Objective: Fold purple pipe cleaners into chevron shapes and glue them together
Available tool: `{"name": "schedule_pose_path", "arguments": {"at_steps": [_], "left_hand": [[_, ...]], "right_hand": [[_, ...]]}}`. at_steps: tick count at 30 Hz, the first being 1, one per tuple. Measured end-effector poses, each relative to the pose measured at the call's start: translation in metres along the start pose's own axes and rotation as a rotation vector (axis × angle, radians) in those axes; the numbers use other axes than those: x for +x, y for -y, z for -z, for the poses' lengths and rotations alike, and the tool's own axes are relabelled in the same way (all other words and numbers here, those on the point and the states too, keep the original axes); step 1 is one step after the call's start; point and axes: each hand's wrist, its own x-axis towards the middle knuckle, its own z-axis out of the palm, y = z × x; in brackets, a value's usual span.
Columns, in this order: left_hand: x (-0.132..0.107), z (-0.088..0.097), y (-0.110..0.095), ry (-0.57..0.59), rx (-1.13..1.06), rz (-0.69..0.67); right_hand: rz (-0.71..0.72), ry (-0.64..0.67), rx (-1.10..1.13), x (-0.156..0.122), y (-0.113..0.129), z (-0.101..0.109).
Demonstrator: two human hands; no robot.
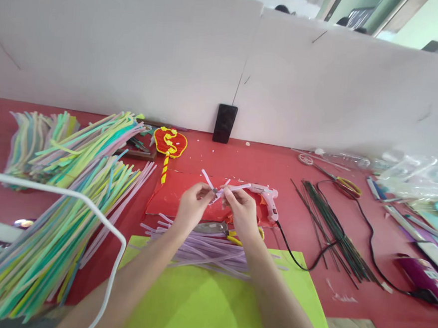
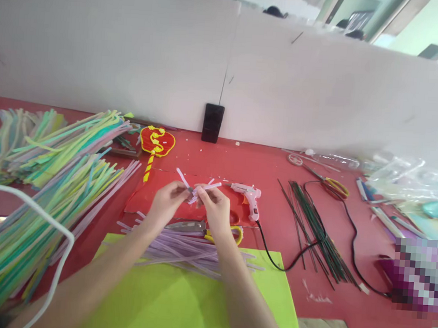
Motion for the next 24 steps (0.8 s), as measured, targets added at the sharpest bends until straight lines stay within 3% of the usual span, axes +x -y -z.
{"name": "schedule_pose_path", "arguments": {"at_steps": [3,6,16,24], "left_hand": [[0.005,-0.006,0.022,0.041,-0.043,-0.002],[0.008,-0.003,0.03,0.106,-0.124,0.029],[0.011,-0.002,0.041,0.228,-0.42,0.18],[0.01,0.0,0.04,0.294,-0.398,0.206]], "right_hand": [[-0.043,-0.045,0.027,0.004,-0.016,0.002],[-0.09,-0.032,0.028,0.006,-0.023,0.007],[-0.207,0.041,0.221,0.007,-0.022,0.009],[-0.182,0.094,0.236,0.005,-0.018,0.011]]}}
